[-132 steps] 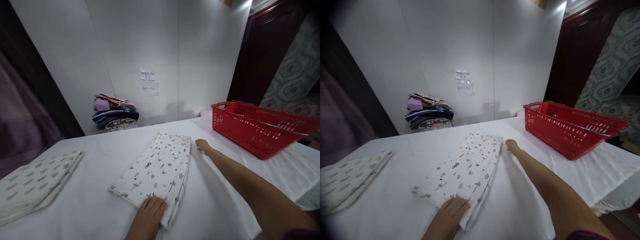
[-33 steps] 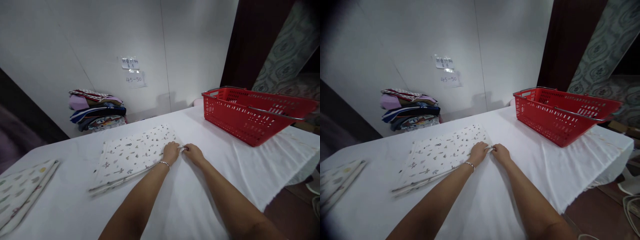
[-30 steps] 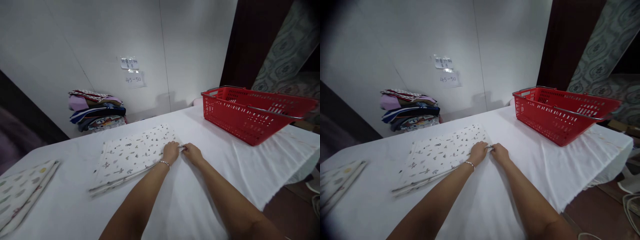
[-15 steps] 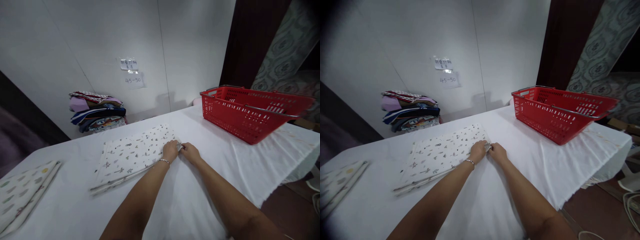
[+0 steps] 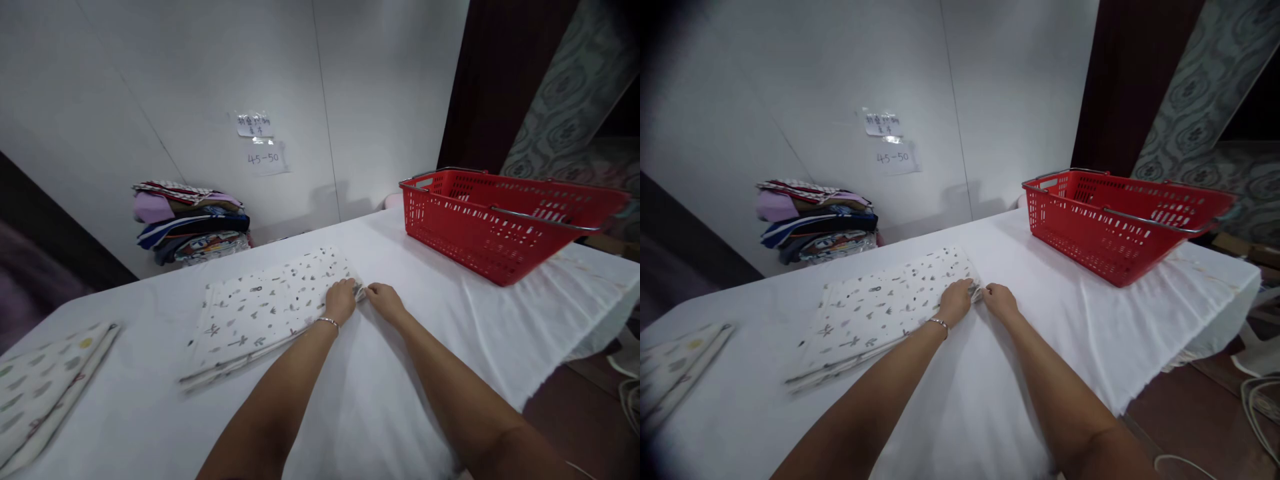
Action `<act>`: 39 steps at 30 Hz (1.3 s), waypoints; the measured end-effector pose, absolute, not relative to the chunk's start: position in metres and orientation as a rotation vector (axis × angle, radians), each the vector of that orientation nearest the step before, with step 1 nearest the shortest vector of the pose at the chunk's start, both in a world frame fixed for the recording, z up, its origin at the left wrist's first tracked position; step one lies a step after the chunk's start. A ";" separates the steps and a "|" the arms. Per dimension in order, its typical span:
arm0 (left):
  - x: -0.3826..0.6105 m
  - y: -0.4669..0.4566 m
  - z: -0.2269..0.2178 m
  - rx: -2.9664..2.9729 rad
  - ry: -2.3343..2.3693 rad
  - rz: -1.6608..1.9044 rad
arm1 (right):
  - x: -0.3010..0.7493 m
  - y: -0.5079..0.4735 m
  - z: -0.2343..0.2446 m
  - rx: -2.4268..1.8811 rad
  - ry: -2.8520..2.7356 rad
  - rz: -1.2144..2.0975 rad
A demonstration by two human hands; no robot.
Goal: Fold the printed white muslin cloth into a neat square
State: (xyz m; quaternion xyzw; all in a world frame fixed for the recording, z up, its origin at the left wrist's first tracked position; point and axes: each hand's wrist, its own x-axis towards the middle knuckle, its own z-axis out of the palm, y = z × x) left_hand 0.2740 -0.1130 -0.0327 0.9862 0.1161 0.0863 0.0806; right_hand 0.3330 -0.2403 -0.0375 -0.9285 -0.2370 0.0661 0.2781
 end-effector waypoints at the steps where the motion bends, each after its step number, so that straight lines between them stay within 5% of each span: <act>1: 0.274 -0.113 -0.033 2.948 0.346 0.263 | 0.331 -0.239 -0.037 -2.509 -0.619 0.172; 39: 0.275 -0.111 -0.032 2.918 0.325 0.308 | 0.330 -0.232 -0.048 -2.629 -0.707 0.063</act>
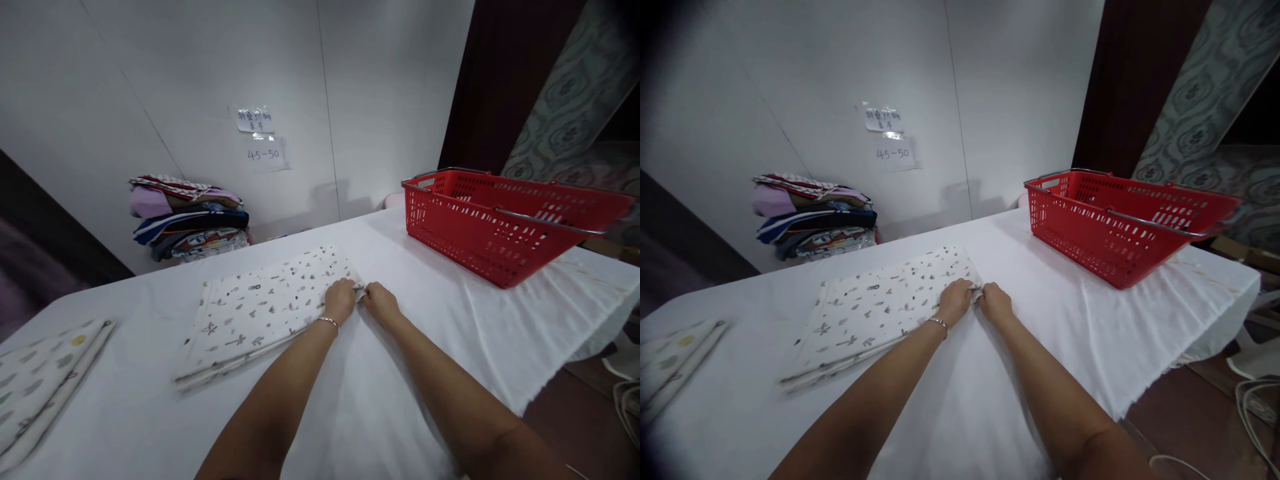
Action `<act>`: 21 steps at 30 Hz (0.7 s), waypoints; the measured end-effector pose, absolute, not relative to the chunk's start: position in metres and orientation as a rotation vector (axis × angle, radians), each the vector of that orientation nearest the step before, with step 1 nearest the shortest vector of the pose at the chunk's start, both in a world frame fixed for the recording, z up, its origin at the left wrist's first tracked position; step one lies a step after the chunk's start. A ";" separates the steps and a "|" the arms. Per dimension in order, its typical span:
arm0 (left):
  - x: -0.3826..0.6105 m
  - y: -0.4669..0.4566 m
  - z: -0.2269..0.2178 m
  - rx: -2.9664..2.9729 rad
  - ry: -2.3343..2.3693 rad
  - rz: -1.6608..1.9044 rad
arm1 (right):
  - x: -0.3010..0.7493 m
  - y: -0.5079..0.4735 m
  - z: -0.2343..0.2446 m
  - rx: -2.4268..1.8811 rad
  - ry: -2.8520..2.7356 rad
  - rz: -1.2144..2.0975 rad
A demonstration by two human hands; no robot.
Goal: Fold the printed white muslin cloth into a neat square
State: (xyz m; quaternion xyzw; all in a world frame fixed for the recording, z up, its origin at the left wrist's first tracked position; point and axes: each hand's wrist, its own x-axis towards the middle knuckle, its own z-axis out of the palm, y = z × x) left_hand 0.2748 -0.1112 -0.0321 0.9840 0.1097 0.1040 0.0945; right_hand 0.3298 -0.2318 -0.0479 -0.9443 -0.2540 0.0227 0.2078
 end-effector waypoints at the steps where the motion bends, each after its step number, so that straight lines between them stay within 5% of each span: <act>1: 0.275 -0.111 -0.032 2.914 0.332 0.310 | 0.330 -0.232 -0.048 -2.621 -0.704 0.056; 9: 0.278 -0.108 -0.035 2.884 0.368 0.318 | 0.338 -0.233 -0.051 -1.851 -0.287 0.489; 21: 0.279 -0.107 -0.036 2.852 0.353 0.303 | 0.335 -0.228 -0.048 -1.603 -0.118 0.566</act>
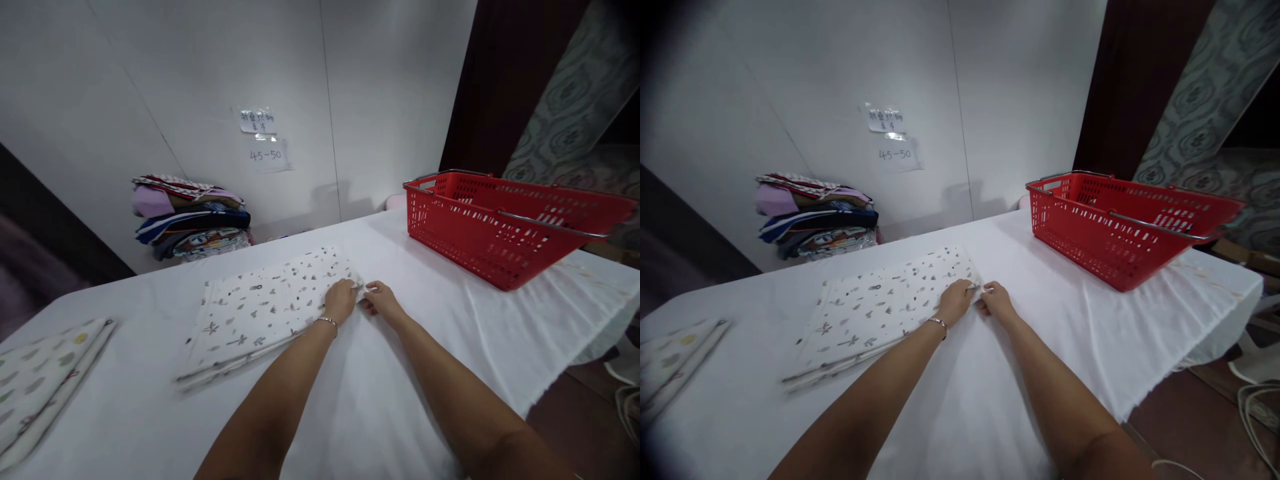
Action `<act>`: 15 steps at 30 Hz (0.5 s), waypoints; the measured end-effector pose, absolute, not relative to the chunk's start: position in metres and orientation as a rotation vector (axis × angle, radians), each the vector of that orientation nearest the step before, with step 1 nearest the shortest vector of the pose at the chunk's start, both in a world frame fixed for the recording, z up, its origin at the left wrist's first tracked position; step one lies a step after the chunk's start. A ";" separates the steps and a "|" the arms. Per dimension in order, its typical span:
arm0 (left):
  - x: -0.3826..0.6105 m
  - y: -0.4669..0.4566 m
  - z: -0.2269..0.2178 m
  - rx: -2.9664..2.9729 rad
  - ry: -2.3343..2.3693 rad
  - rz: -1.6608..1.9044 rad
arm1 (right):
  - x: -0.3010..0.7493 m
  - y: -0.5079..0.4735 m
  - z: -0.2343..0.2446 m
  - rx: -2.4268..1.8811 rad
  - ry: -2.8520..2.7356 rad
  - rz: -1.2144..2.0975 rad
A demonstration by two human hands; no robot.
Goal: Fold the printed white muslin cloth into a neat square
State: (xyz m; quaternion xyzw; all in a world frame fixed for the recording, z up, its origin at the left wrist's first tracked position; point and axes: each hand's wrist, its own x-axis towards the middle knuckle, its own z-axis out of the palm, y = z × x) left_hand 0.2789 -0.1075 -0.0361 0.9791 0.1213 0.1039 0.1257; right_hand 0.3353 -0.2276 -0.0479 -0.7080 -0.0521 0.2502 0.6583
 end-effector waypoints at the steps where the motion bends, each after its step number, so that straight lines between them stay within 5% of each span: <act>1: 0.279 -0.107 -0.035 2.852 0.347 0.299 | 0.336 -0.227 -0.049 -1.593 -0.109 0.559; 15: 0.269 -0.102 -0.019 2.983 0.099 0.139 | 0.335 -0.229 -0.047 -1.475 -0.109 0.573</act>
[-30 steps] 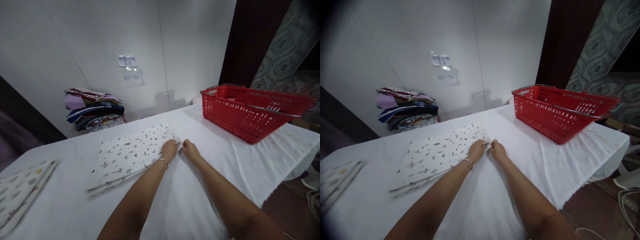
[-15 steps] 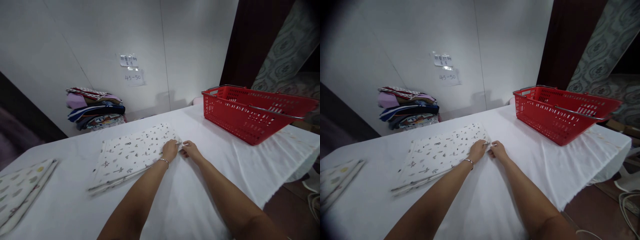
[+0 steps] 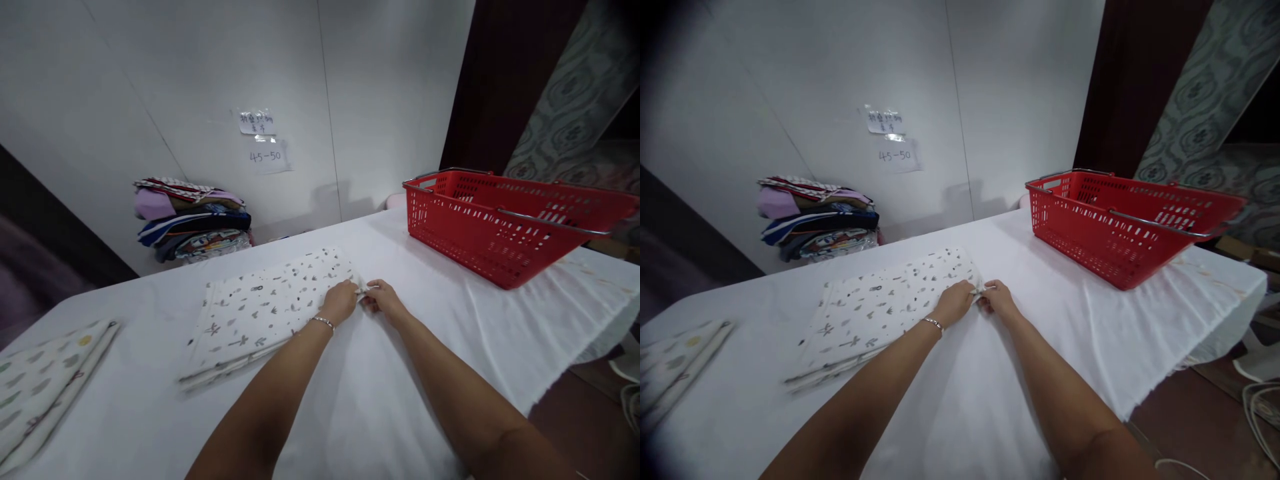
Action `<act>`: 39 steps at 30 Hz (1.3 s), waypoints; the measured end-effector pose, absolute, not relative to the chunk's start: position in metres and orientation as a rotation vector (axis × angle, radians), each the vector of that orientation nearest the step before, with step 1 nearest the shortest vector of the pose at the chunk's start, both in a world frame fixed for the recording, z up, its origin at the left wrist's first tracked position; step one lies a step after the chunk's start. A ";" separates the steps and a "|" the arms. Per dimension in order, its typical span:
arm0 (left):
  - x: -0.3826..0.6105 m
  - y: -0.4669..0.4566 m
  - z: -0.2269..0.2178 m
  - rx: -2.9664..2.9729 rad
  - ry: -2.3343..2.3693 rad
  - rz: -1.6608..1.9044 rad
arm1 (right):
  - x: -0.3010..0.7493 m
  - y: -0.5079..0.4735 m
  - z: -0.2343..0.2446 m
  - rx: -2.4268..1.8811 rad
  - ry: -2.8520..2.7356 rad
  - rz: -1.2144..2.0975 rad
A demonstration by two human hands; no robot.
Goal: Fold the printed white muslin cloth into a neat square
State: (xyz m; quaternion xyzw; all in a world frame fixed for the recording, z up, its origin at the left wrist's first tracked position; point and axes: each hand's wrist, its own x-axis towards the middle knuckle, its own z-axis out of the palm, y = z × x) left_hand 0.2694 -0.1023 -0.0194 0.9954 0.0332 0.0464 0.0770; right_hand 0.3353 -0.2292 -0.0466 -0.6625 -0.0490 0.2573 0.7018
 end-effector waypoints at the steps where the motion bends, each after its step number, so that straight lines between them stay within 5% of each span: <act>1: 0.269 -0.104 -0.020 2.990 0.096 0.146 | 0.335 -0.230 -0.046 -1.473 -0.117 0.577; 24: 0.240 -0.114 -0.042 3.078 0.246 0.405 | 0.336 -0.236 -0.053 -1.751 -0.182 0.403; 39: 0.097 -0.023 -0.030 3.037 0.807 0.283 | 0.360 -0.247 -0.080 -2.107 -0.437 0.218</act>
